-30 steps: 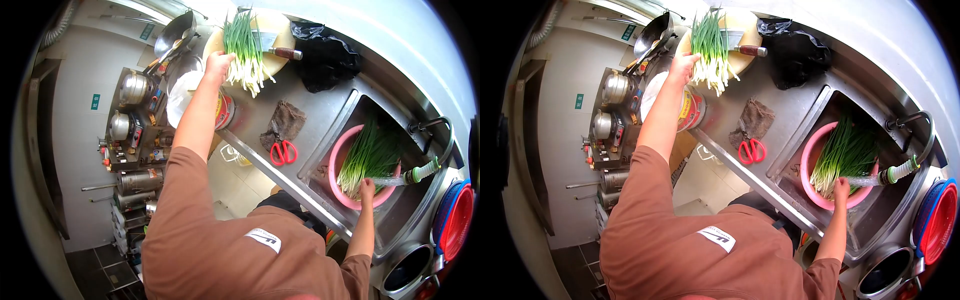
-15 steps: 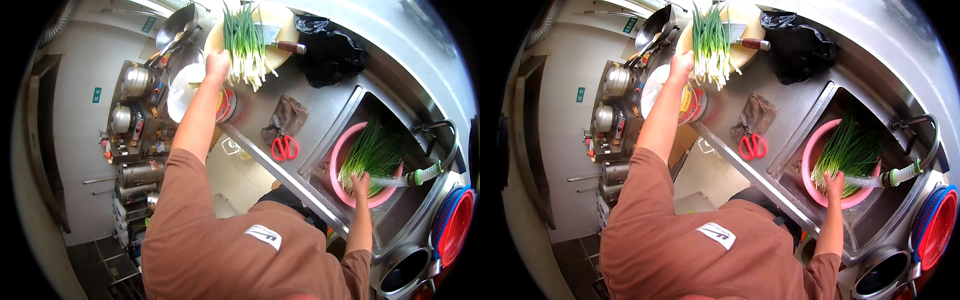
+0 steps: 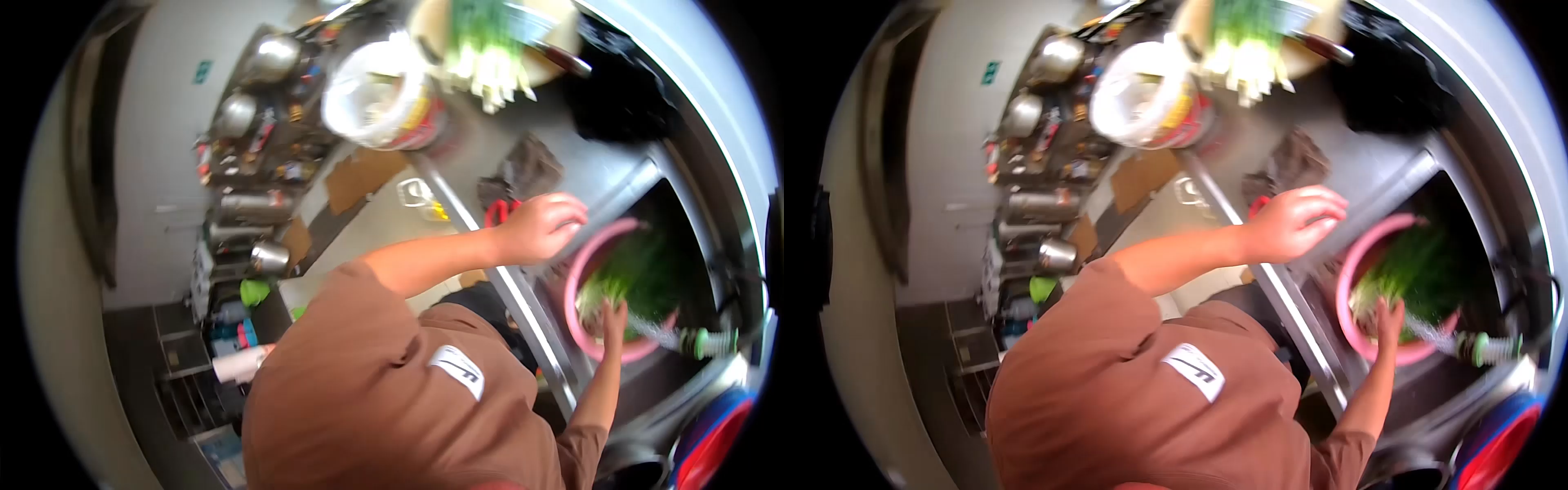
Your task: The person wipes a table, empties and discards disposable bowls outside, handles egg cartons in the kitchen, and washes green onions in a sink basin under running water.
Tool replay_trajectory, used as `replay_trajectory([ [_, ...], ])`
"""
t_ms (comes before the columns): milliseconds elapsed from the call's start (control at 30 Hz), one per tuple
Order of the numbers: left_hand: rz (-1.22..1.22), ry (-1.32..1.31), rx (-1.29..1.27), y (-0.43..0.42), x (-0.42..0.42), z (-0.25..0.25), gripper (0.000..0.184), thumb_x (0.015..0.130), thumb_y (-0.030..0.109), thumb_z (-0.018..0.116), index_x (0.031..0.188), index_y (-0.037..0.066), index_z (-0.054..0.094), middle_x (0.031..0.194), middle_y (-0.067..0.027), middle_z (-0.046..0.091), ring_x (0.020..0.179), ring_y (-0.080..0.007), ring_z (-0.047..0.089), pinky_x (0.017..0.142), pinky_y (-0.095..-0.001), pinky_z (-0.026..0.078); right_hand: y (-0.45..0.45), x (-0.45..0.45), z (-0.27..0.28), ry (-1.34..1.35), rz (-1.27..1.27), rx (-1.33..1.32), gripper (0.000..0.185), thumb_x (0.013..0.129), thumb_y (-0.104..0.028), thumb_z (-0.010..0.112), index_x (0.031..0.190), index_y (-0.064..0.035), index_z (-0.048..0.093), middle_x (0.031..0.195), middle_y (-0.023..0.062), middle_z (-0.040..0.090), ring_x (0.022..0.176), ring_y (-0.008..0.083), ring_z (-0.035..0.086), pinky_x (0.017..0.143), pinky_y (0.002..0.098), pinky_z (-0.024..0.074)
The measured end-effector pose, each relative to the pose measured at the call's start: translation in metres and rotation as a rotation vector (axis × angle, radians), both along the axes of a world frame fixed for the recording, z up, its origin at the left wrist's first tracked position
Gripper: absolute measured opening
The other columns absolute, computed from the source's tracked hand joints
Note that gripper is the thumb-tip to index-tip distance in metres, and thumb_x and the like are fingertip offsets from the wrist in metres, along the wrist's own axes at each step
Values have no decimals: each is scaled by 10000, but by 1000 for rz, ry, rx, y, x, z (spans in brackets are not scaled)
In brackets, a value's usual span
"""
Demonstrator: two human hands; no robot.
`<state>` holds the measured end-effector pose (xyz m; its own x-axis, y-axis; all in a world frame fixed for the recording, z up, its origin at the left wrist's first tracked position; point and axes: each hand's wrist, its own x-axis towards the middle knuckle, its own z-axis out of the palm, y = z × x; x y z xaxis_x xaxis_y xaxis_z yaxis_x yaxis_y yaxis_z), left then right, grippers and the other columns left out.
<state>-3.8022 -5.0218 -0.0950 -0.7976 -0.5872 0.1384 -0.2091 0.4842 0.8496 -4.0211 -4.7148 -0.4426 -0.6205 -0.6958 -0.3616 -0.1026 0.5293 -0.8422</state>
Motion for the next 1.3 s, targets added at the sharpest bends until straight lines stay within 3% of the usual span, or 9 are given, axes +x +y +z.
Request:
replay_trajectory([
  [67, -205, -69, 111, 28, -3, -25, 167, 877, 59, 561, 1005, -10, 643, 1058, -159, 637, 996, -290, 618, 867, -368, 493, -26, 9, 102, -375, -401, 196, 278, 895, -231, 609, 1089, -36, 572, 870, 102, 620, 739, 227, 587, 603, 365, 487],
  [167, -148, -266, 453, 60, 0, -48, 224, 908, 101, 561, 1073, -33, 631, 1035, -112, 652, 978, -187, 611, 872, -305, 481, -8, 25, 42, 470, -49, 356, 440, 899, -386, 532, 1137, -22, 598, 1118, 225, 627, 1014, 348, 603, 839, 413, 471],
  [200, -143, -318, 578, 73, -1, -58, 230, 915, 105, 556, 1090, -29, 625, 1040, -94, 650, 966, -166, 606, 858, -293, 481, -23, 12, 79, -41, 44, 409, 430, 878, -365, 568, 1144, -28, 600, 1145, 263, 601, 1068, 346, 592, 860, 413, 464],
  [267, -150, -388, 708, 92, -11, -89, 237, 923, 109, 552, 1107, -26, 618, 1044, -76, 647, 954, -146, 601, 844, -282, 480, -6, 16, 48, 42, -346, 230, 256, 904, -245, 595, 948, 7, 584, 685, 72, 599, 603, 145, 566, 563, 318, 470],
  [400, -135, -499, 1006, 117, -37, -115, 275, 926, 151, 551, 1133, -24, 598, 1025, -81, 648, 913, -153, 621, 805, -290, 503, 11, 22, 23, 642, 4, 75, 241, 916, -228, 580, 965, 8, 583, 631, 50, 577, 532, 111, 533, 495, 290, 437],
  [633, 56, -593, 1404, 164, -92, -182, 328, 908, 168, 578, 1176, -21, 561, 1042, -114, 637, 892, -196, 633, 781, -312, 522, 7, 6, 116, -496, -484, 121, 323, 945, -341, 543, 785, -60, 550, 584, -4, 488, 462, 104, 461, 411, 253, 371],
  [733, 96, -528, 397, 181, -100, -214, 423, 790, 199, 668, 1139, -15, 563, 992, -177, 640, 921, -339, 617, 835, -391, 494, 10, 0, 140, -602, -523, 88, 286, 949, -319, 528, 884, -41, 555, 686, 35, 552, 514, 110, 487, 453, 273, 422],
  [900, 225, -534, 4, 181, -113, -221, 356, 803, 231, 659, 1068, -2, 617, 983, -187, 641, 929, -356, 612, 853, -413, 483, 17, -4, 140, -745, -424, -8, 247, 962, -285, 523, 1000, -42, 540, 788, 46, 590, 591, 106, 523, 525, 266, 459],
  [1300, 142, -165, 1857, 183, -136, -185, 259, 938, 280, 548, 1014, 33, 562, 884, -104, 633, 763, -217, 611, 686, -373, 510, 5, 6, 160, -911, -505, -154, 254, 983, -293, 472, 1040, -66, 571, 807, 34, 629, 622, 121, 578, 546, 270, 484],
])
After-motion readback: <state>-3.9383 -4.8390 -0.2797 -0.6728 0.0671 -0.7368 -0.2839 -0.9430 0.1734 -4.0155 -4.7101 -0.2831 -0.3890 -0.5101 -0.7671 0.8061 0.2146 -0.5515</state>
